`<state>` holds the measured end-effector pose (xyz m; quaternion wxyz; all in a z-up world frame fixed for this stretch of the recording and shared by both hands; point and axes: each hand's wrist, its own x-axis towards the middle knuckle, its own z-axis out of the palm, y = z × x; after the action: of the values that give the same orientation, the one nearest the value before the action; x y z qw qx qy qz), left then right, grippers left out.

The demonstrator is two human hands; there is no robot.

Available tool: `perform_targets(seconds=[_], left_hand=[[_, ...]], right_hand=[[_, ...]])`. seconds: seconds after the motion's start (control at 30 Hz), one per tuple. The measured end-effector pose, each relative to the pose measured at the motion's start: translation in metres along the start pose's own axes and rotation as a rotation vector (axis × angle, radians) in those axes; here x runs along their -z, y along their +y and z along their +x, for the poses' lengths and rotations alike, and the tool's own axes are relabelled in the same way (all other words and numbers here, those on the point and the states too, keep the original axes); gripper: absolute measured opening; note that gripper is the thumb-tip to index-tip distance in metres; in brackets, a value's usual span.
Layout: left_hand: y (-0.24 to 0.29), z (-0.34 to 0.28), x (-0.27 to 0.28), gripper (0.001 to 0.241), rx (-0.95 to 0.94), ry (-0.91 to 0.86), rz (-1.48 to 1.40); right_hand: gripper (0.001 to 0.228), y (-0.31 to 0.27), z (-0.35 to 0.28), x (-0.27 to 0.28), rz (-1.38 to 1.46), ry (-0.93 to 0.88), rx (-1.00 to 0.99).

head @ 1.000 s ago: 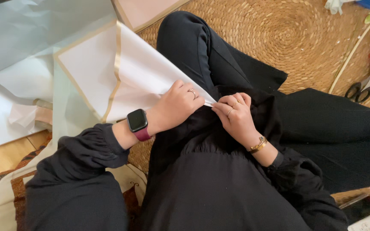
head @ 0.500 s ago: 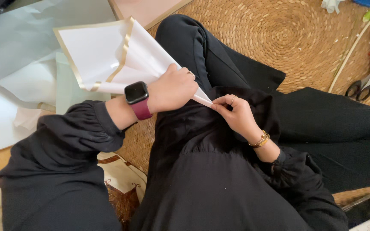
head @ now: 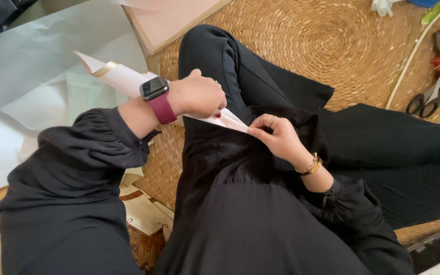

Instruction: The person folds a large sheet of white and gold paper around the base of a bouquet of flowers by hand.

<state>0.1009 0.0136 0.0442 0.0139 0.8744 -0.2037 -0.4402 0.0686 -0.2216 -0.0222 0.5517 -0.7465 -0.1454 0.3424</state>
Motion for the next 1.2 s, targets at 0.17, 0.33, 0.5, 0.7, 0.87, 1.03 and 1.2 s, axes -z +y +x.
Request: perform_targets(seconds=[0.17, 0.33, 0.5, 0.7, 0.87, 1.03, 1.2], left_hand=[[0.026, -0.016, -0.013, 0.028, -0.157, 0.296, 0.181], [0.035, -0.014, -0.032, 0.027, -0.243, 0.47, 0.088], [0.033, -0.021, -0.026, 0.018, -0.294, 0.357, -0.257], [0.036, -0.039, -0.011, 0.014, -0.314, 0.354, -0.371], [0.037, -0.042, -0.006, 0.016, -0.256, 0.343, -0.499], [0.045, -0.045, 0.003, 0.022, -0.207, 0.242, -0.623], [0.05, -0.042, 0.004, 0.028, -0.187, 0.164, -0.868]], right_hand=[[0.003, -0.009, 0.001, 0.004, -0.168, 0.0, 0.157], [0.005, -0.038, -0.012, 0.013, -0.334, -0.004, 0.28], [0.003, -0.061, -0.02, 0.027, -0.373, -0.007, 0.381], [0.003, -0.089, -0.027, 0.044, -0.292, -0.062, 0.412], [0.003, -0.092, -0.025, 0.053, -0.229, -0.088, 0.37], [0.004, -0.091, -0.021, 0.059, -0.199, -0.143, 0.246], [0.004, -0.089, -0.019, 0.06, -0.039, -0.218, 0.018]])
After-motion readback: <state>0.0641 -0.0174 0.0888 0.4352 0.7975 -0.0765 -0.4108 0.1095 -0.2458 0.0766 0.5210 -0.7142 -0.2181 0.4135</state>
